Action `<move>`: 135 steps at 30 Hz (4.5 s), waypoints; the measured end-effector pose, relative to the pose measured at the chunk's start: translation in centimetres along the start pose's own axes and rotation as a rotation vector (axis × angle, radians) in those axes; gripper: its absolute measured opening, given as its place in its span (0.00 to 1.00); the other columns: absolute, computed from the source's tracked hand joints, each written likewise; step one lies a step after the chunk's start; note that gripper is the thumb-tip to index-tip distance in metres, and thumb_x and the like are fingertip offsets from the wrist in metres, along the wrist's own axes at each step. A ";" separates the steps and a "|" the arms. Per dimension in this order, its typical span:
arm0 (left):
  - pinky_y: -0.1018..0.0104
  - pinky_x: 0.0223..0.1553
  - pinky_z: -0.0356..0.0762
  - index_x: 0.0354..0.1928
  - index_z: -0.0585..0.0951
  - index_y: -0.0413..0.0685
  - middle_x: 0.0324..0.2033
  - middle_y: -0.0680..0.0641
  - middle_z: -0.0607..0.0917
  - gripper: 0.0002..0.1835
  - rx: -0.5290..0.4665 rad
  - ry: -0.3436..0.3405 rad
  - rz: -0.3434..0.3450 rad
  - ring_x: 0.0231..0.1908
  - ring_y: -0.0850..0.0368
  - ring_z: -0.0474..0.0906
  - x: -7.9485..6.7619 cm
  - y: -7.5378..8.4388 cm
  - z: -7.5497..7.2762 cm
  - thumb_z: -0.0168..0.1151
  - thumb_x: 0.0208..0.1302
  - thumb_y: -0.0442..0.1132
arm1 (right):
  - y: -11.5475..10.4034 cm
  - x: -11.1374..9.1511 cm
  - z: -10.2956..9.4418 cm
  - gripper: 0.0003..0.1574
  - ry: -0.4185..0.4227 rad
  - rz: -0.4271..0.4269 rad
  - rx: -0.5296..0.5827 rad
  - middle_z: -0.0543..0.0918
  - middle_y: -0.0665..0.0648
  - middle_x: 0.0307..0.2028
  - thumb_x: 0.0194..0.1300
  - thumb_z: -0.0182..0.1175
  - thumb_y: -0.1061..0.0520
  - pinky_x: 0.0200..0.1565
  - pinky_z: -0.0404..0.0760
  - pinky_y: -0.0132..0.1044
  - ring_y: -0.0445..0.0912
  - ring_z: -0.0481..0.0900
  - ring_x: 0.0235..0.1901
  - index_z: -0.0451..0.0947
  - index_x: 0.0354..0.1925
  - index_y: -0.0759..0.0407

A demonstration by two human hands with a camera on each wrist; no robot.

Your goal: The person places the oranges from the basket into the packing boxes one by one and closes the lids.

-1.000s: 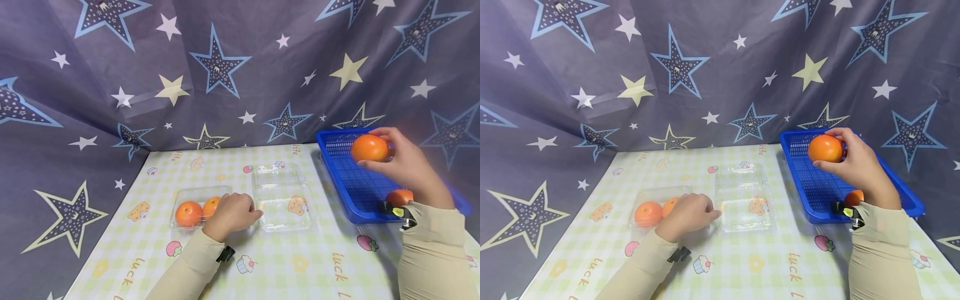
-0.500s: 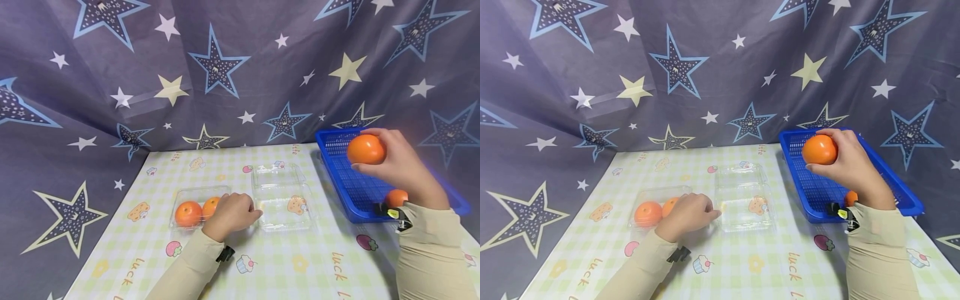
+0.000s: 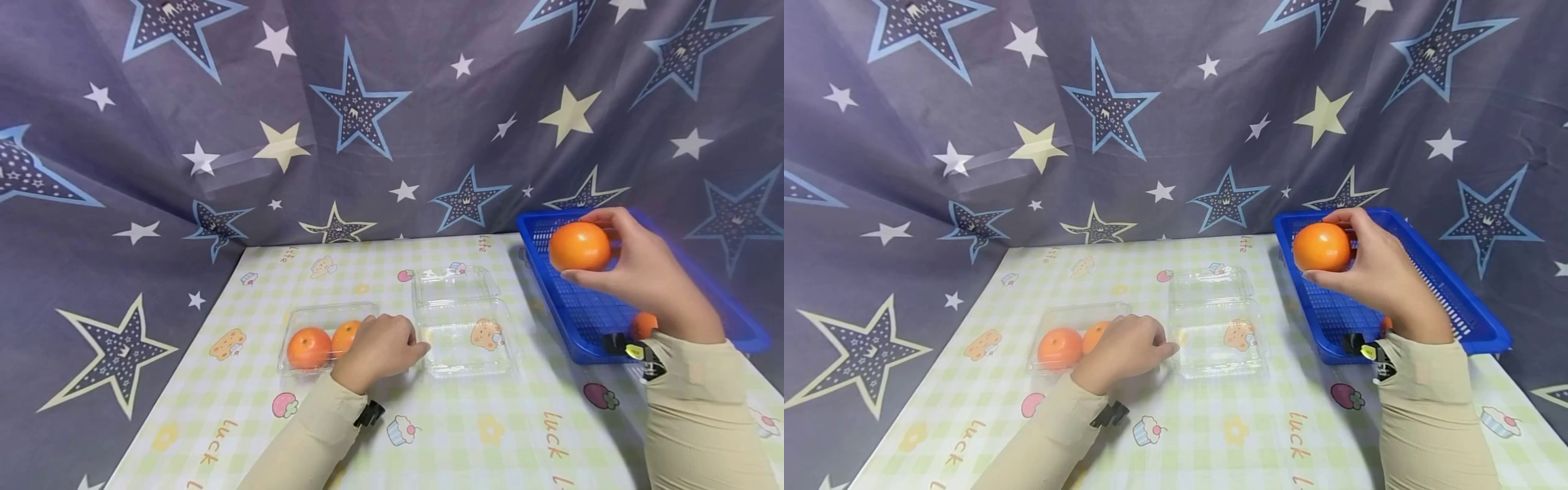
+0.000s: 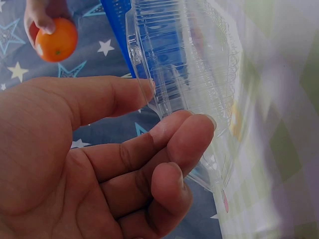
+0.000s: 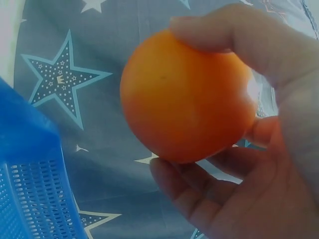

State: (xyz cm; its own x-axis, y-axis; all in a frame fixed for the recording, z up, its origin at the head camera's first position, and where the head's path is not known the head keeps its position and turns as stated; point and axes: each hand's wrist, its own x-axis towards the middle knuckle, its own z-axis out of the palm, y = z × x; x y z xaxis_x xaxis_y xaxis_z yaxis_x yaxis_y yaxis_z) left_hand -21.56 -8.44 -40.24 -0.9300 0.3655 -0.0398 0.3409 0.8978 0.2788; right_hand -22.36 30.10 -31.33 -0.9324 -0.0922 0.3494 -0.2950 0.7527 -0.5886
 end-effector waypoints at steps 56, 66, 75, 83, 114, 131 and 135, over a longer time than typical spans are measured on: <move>0.57 0.41 0.63 0.08 0.68 0.57 0.07 0.60 0.60 0.32 0.009 -0.008 0.006 0.17 0.58 0.63 0.0 0.0 -0.2 0.63 0.68 0.58 | -3.8 0.5 4.9 0.44 -0.138 -0.196 -0.039 0.85 0.50 0.48 0.48 0.82 0.36 0.41 0.81 0.36 0.46 0.82 0.41 0.78 0.59 0.46; 0.56 0.42 0.64 0.10 0.74 0.58 0.10 0.59 0.69 0.28 0.007 -0.022 -0.004 0.20 0.58 0.68 0.0 0.1 -0.3 0.64 0.68 0.58 | -3.9 0.8 6.3 0.43 -0.197 -0.240 -0.046 0.85 0.49 0.45 0.48 0.81 0.34 0.44 0.85 0.41 0.43 0.82 0.42 0.78 0.58 0.47; 0.57 0.41 0.63 0.10 0.73 0.58 0.09 0.59 0.67 0.29 0.005 -0.018 -0.001 0.19 0.58 0.68 0.0 0.1 -0.2 0.64 0.68 0.58 | -4.0 0.9 7.3 0.43 -0.234 -0.299 -0.056 0.85 0.48 0.45 0.48 0.81 0.34 0.44 0.85 0.42 0.43 0.83 0.43 0.78 0.56 0.49; 0.56 0.43 0.65 0.11 0.76 0.59 0.11 0.58 0.72 0.27 0.006 -0.024 -0.008 0.21 0.57 0.70 0.1 0.0 -0.1 0.64 0.68 0.59 | -4.3 0.9 8.1 0.41 -0.258 -0.309 -0.063 0.86 0.47 0.43 0.47 0.83 0.38 0.46 0.85 0.44 0.42 0.83 0.43 0.78 0.54 0.49; 0.56 0.43 0.65 0.12 0.75 0.58 0.11 0.58 0.70 0.27 0.009 -0.019 -0.008 0.20 0.57 0.69 0.2 0.1 -0.1 0.65 0.68 0.59 | -5.1 0.8 11.8 0.38 -0.378 -0.313 -0.020 0.86 0.47 0.42 0.46 0.83 0.42 0.42 0.84 0.38 0.41 0.83 0.40 0.80 0.52 0.54; 0.59 0.32 0.65 0.11 0.73 0.58 0.09 0.58 0.66 0.28 0.028 -0.007 0.002 0.18 0.58 0.67 0.2 0.2 0.0 0.63 0.69 0.56 | -5.3 0.5 14.5 0.35 -0.425 -0.352 -0.021 0.84 0.46 0.39 0.47 0.81 0.44 0.41 0.83 0.36 0.40 0.79 0.36 0.80 0.50 0.55; 0.60 0.28 0.62 0.09 0.69 0.57 0.07 0.59 0.60 0.30 0.023 0.000 0.008 0.15 0.58 0.62 0.2 0.1 0.0 0.62 0.69 0.55 | -5.5 0.4 14.8 0.36 -0.435 -0.340 -0.034 0.84 0.47 0.40 0.47 0.81 0.43 0.40 0.81 0.34 0.40 0.79 0.36 0.79 0.51 0.55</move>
State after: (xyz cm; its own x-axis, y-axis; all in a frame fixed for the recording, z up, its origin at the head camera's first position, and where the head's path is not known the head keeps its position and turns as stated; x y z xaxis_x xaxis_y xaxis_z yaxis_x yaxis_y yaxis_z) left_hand -21.70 -8.30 -40.21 -0.9273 0.3725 -0.0373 0.3513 0.9003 0.2569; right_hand -24.21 16.25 -38.76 -0.7880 -0.5893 0.1785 -0.5947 0.6532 -0.4688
